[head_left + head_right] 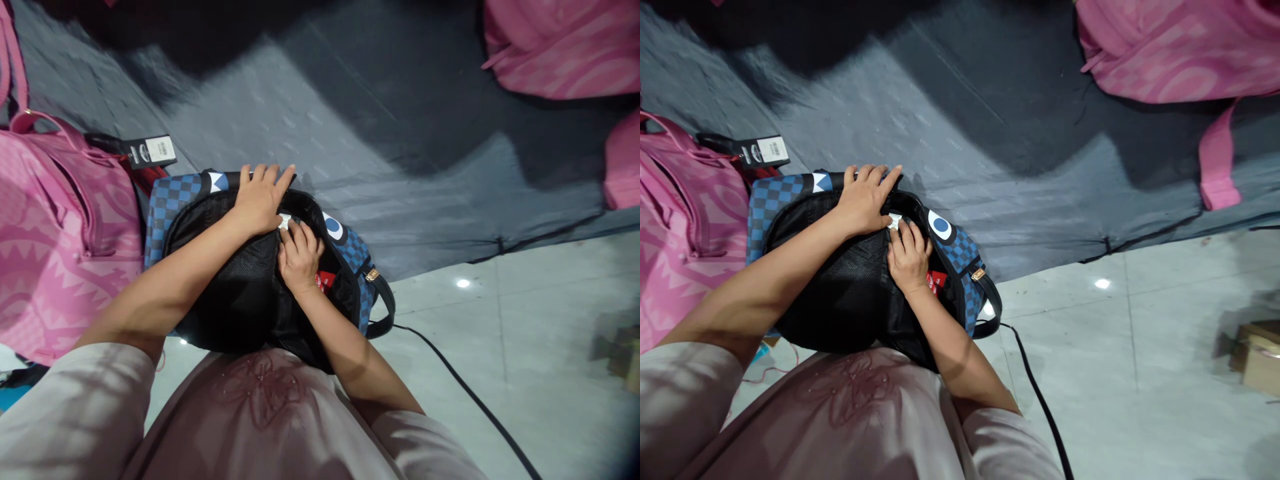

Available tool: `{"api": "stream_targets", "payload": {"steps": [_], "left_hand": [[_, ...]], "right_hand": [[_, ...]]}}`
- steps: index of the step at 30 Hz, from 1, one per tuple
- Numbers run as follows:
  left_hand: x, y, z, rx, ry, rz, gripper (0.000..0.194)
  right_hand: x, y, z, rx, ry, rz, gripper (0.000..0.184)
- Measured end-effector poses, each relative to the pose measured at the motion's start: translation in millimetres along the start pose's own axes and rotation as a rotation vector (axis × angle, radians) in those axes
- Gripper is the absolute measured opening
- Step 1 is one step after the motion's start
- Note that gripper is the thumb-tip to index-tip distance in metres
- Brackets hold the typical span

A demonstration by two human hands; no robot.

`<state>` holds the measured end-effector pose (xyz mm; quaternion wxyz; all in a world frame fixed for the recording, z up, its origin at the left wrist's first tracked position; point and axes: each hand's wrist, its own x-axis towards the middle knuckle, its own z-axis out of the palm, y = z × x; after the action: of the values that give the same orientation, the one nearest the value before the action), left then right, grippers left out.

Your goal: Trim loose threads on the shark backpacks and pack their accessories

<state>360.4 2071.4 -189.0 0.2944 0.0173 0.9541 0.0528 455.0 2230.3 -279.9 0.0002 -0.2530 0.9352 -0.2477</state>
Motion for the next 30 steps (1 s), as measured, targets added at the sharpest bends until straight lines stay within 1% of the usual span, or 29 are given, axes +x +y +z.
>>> {"api": "stream_targets", "payload": {"steps": [5, 10, 13, 17, 23, 28, 30], "left_hand": [[-1.0, 0.8, -1.6, 0.0, -0.012, 0.001, 0.092], [-1.5, 1.4, -1.9, 0.006, -0.005, 0.001, 0.093], [-1.5, 1.5, -2.0, 0.01, -0.01, 0.0, 0.094], [-1.6, 1.4, -1.9, 0.008, -0.019, -0.002, 0.093], [-0.9, 0.2, 0.4, 0.007, -0.011, 0.002, 0.094], [-0.6, -1.3, 2.9, 0.009, 0.001, 0.004, 0.094], [-0.8, -1.3, 3.3, 0.007, 0.009, 0.008, 0.095]], "right_hand": [[-0.2, -0.4, 1.1, 0.02, -0.01, 0.011, 0.038], [0.6, -1.1, 1.2, 0.008, 0.051, -0.007, 0.037], [1.1, -1.1, 0.5, 0.012, 0.018, 0.002, 0.038], [1.0, -0.9, 0.7, 0.015, 0.026, 0.0, 0.037], [-0.2, -0.8, 3.5, 0.027, -0.009, 0.023, 0.038], [0.0, -1.1, 3.9, 0.004, 0.05, -0.007, 0.038], [0.1, -1.2, 4.0, -0.003, 0.055, -0.01, 0.037]]}}
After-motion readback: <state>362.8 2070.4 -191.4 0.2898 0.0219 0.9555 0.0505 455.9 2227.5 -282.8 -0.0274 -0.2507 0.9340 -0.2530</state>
